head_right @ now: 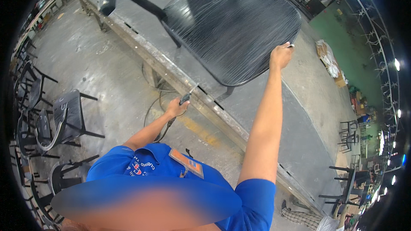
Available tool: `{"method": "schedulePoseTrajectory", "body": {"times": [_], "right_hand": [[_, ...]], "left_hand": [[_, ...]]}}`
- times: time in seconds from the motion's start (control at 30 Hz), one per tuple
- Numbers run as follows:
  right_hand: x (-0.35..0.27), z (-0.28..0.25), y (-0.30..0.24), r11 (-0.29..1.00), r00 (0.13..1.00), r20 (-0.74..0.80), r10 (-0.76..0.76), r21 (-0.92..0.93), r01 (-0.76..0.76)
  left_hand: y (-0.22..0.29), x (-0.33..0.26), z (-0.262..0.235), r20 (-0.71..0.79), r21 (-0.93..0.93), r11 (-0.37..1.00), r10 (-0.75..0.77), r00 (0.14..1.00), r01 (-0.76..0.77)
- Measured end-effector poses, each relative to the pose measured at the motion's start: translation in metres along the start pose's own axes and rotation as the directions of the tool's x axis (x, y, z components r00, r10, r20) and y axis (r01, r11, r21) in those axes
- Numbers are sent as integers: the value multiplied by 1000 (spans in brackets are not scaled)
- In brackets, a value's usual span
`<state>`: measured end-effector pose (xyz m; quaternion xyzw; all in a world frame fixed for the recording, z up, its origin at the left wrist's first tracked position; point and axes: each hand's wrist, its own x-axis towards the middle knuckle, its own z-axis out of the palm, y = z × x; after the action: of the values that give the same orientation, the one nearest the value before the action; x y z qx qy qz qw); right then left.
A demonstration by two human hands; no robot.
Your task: The person wipes a black plastic chair with a white cloth. They lift the chair, wipe the legs, seat, and backrest, then flip it over to wipe the underside and legs again before setting it down.
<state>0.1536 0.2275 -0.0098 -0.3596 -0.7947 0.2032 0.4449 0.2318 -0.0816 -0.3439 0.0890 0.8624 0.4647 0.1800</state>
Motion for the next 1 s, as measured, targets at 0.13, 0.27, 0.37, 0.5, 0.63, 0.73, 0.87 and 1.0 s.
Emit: {"method": "schedulePoseTrajectory", "body": {"times": [0.13,0.27,0.37,0.5,0.63,0.73,0.87,1.0], "right_hand": [[-9,-5,-2,1000,1000,27,6,22,-6],[-22,-9,-6,1000,1000,16,6,26,-6],[-29,-11,-9,1000,1000,-4,5,25,-5],[-33,-10,-10,999,1000,-15,15,38,-14],[-30,-5,-8,998,999,-34,-27,46,29],[-23,1,-5,997,998,-45,-50,58,53],[-12,7,0,995,995,-39,-95,15,96],[-1,5,7,1000,999,-27,-28,-6,28]], "left_hand": [[13,75,54,-9,-100,988,121,993,-121],[8,126,94,-73,-109,983,141,987,-148],[5,131,103,-83,-6,994,104,991,-105],[9,119,91,69,9,1000,-7,998,6],[19,131,81,206,140,990,-41,978,12],[18,148,79,267,300,953,-34,963,-50],[-5,135,53,185,166,976,109,977,-140],[-9,74,-24,-175,-253,929,231,957,-270]]}}
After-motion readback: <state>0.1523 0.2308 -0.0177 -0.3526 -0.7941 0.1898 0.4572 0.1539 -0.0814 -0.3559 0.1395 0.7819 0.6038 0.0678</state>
